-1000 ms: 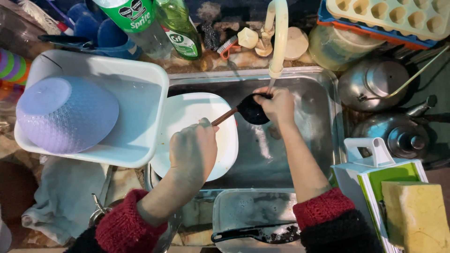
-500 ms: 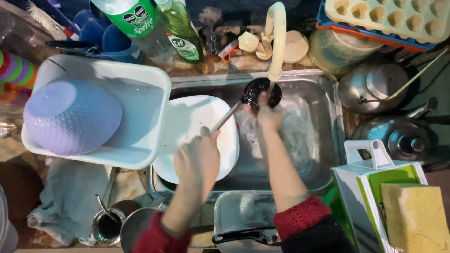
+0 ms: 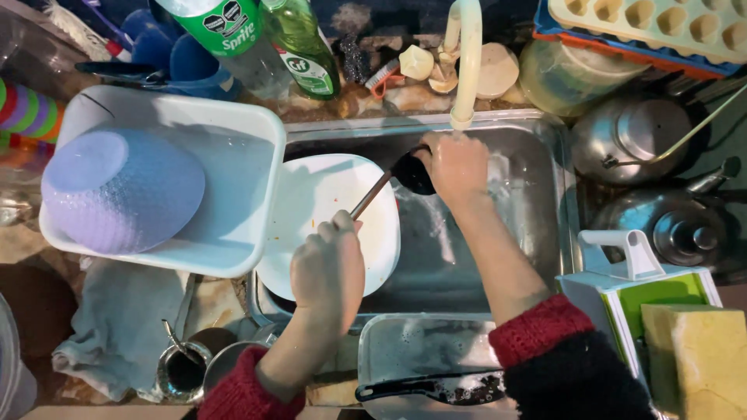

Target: Washing and rinsing various kitchen items including a purple bowl, spoons, a plastic container, a vegetable grater, and a green bowl at a sink.

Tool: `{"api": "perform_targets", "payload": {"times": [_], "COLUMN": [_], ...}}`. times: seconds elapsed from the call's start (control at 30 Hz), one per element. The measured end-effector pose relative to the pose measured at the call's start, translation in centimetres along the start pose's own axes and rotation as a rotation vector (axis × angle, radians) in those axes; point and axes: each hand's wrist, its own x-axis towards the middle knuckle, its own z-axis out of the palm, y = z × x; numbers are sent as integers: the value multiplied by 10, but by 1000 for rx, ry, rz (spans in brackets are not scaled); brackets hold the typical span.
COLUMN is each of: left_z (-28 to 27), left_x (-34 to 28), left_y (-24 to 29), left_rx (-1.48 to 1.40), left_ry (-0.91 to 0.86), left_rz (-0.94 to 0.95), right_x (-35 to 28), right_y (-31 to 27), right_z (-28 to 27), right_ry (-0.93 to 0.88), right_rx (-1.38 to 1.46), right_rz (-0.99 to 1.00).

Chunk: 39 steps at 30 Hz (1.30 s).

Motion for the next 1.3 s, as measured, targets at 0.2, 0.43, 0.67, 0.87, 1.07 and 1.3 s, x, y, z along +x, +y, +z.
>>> {"api": "perform_targets", "payload": {"times": [0.2,0.43,0.67,0.87,1.07,1.3], "left_z": [-14,7,143,102,174,116], "left_x": [13,27,96,162,211,140], "left_y": [-5,-2,55,121,194,89], "left_rx": [-79,-272,-790,-1083,-1084,-937], "left_ry": [62,-138,-384,-534,-120,-285], "left_rz": [-23,-125,206,154,157,328], "right_x": [-7,-27,-20,-4,-16,-15], "right_y": [23,53,51,46,44,57], "right_z": [11,71,2,-52,-18,-17], "right_ry": [-116,-57,419,604,664,550], "right_rx": [-33,1310,959,784,378,862], "right_rz": [217,841,516,523,264,527]}}
